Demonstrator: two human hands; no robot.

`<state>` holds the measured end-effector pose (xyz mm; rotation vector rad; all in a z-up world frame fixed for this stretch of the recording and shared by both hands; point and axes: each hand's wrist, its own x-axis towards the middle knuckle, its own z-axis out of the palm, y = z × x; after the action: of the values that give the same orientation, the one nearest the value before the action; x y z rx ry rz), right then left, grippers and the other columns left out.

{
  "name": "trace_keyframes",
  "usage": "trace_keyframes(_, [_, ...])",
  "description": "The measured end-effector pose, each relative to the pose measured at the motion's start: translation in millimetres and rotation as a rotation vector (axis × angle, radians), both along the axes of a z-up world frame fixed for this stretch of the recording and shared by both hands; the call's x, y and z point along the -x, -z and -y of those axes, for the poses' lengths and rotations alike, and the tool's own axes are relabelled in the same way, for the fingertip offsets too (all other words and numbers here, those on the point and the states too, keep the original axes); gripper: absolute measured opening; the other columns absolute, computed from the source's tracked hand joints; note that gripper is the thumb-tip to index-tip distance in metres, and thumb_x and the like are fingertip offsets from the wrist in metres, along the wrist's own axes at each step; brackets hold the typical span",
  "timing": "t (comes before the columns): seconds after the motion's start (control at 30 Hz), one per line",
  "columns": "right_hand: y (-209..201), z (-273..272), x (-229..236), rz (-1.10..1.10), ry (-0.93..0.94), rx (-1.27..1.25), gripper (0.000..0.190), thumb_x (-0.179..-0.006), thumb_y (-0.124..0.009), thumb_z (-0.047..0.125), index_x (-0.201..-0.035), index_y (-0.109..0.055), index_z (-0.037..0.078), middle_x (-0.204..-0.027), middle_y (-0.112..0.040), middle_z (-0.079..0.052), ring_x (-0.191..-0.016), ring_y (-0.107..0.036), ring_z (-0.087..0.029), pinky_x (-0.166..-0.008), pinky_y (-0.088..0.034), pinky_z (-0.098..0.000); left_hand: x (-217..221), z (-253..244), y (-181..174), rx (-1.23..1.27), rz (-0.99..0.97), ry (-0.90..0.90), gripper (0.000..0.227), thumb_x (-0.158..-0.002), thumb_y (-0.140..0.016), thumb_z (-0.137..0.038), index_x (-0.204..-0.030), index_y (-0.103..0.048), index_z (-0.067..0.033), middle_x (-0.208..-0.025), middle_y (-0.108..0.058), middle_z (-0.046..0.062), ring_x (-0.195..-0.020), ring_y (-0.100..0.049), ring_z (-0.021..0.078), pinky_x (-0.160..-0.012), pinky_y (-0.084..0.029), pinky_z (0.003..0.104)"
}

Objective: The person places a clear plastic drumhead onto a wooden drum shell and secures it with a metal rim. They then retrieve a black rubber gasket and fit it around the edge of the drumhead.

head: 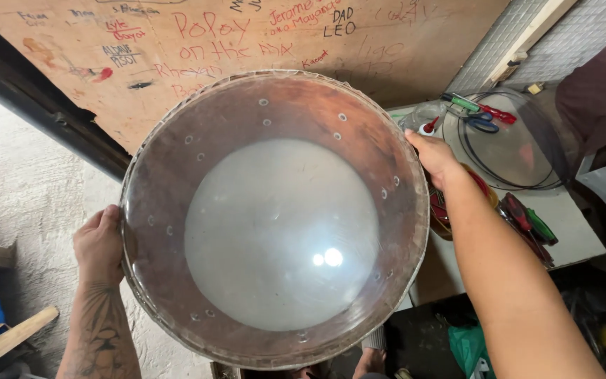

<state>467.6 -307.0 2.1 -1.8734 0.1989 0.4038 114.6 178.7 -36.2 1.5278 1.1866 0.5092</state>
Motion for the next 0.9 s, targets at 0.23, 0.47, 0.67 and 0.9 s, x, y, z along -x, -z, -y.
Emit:
trace_keyframes(0.23, [-16.8,2.0,15.9,-0.007,-0.077,0.126,0.063,-0.091,-0.06,0.059,-0.127,-0.071,0.009,-0.123,-0.074,-0.01,-0.112,-0.069,-0.02,-0.096,-0.052,-0.033,0.2,-3.6,-4.1,0.047,0.027,0.041,0.025,-0.111,-0.061,-0.027,-0.114,-0.075,-0.0072,-0.086,-0.067,0.003,-0.076,-0.059,0.0112,-0.066,-0.051,0.023])
trace_keyframes(0.47, [-0.5,13.0,0.5,-0.012,-0.124,0.058,0.051,-0.092,-0.064,0.053,-0.113,-0.075,0.008,-0.109,-0.076,-0.009,-0.097,-0.07,-0.02,-0.088,-0.053,-0.0333,1.6,-7.6,12.6,-0.03,0.008,0.018,0.024,-0.114,-0.062,-0.029,-0.106,-0.074,-0.0097,-0.078,-0.06,-0.003,-0.07,-0.051,0.0088,-0.058,-0.043,0.028])
trace_keyframes(0.67, [15.8,19.2,-8.8,0.019,-0.105,-0.027,0.041,-0.093,-0.071,0.045,-0.105,-0.078,0.007,-0.101,-0.078,-0.01,-0.087,-0.07,-0.018,-0.081,-0.057,-0.0327,2.8,-0.2,-1.0,-0.072,-0.042,0.048,0.026,-0.117,-0.059,-0.028,-0.105,-0.073,-0.0086,-0.079,-0.057,-0.001,-0.072,-0.05,0.0127,-0.059,-0.041,0.032])
trace_keyframes(0.9, [17.1,19.9,-8.7,0.024,-0.099,-0.004,0.041,-0.093,-0.071,0.045,-0.108,-0.076,0.007,-0.103,-0.077,-0.011,-0.089,-0.071,-0.018,-0.081,-0.057,-0.0322,-0.5,15.9,-30.3,-0.079,-0.142,0.088,0.029,-0.117,-0.056,-0.027,-0.105,-0.074,-0.0079,-0.085,-0.065,0.007,-0.081,-0.058,0.0188,-0.067,-0.046,0.034])
